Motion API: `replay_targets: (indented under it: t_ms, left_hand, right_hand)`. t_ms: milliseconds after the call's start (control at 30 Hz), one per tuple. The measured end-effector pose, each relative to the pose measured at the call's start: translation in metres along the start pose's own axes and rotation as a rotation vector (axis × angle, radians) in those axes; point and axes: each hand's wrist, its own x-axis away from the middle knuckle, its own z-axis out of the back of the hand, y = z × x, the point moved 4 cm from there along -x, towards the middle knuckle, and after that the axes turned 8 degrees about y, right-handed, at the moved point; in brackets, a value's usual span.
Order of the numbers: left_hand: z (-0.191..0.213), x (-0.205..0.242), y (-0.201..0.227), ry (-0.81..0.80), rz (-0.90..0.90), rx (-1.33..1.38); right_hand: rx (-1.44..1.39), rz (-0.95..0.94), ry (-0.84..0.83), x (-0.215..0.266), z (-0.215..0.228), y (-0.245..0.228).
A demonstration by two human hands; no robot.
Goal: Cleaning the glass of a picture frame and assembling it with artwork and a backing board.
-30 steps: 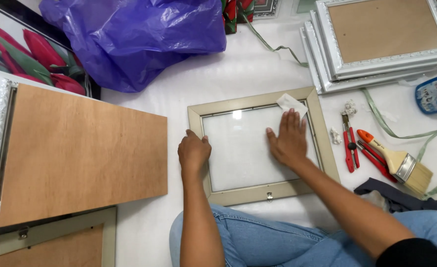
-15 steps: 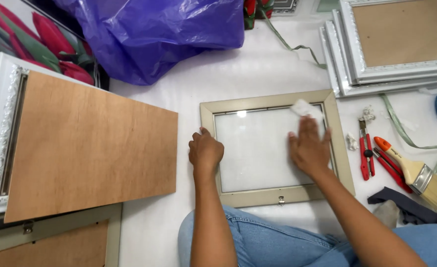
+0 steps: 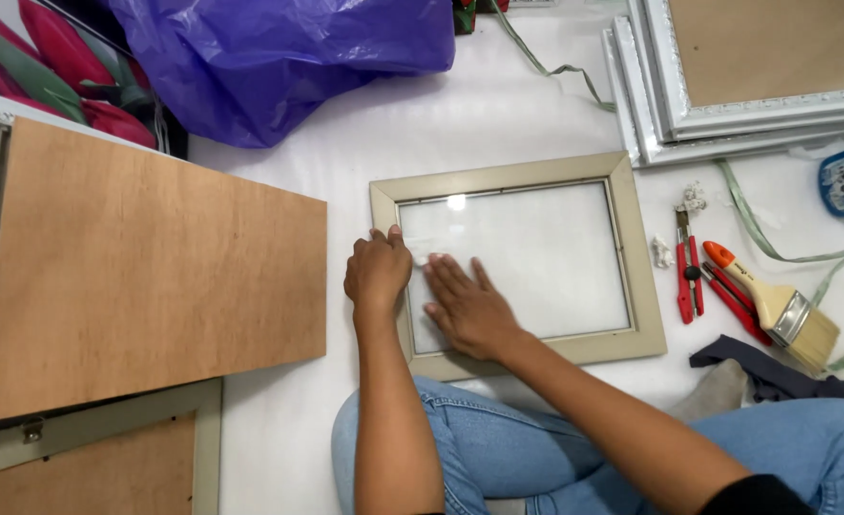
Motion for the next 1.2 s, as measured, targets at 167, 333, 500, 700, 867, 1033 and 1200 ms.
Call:
replay_targets:
  t_ms: [167, 333, 500, 700, 867, 1033, 1200]
  left_hand:
    - [-0.015, -0.009, -0.008, 0.005, -0.007, 0.001]
    - [-0.007, -0.002, -0.003, 0.023, -0.019, 0.034]
    - [-0.005, 0.006, 0.008, -0.013, -0.061, 0.026]
    - [0.004, 0.008, -0.002, 0.006, -0.054, 0.053]
    - [-0.002, 0.005, -0.003, 0.015, -0.059, 0.052]
    - [-0.001, 0.009, 0.009, 0.01, -0.069, 0.052]
    - [-0.007, 0.01, 0.022, 0.004, -0.102, 0.047]
  right_hand:
    - [0.116, -0.32, 0.047, 0.081, 0.008, 0.121]
    - [-0.047, -0.589, 0.138, 0.091, -0.005, 0.079]
    - [-0.287, -0.249, -0.15, 0.053, -0.003, -0.035]
    - [0.108, -0.24, -0.253, 0.09, 0.034, 0.029]
    - [0.004, -0.568, -0.103, 0.109, 0.02, 0.08]
    - [-0.342, -0.419, -0.095, 0.08, 0.055, -0.034]
    - [-0.55, -0.186, -0.385, 0.07, 0.057, -0.061]
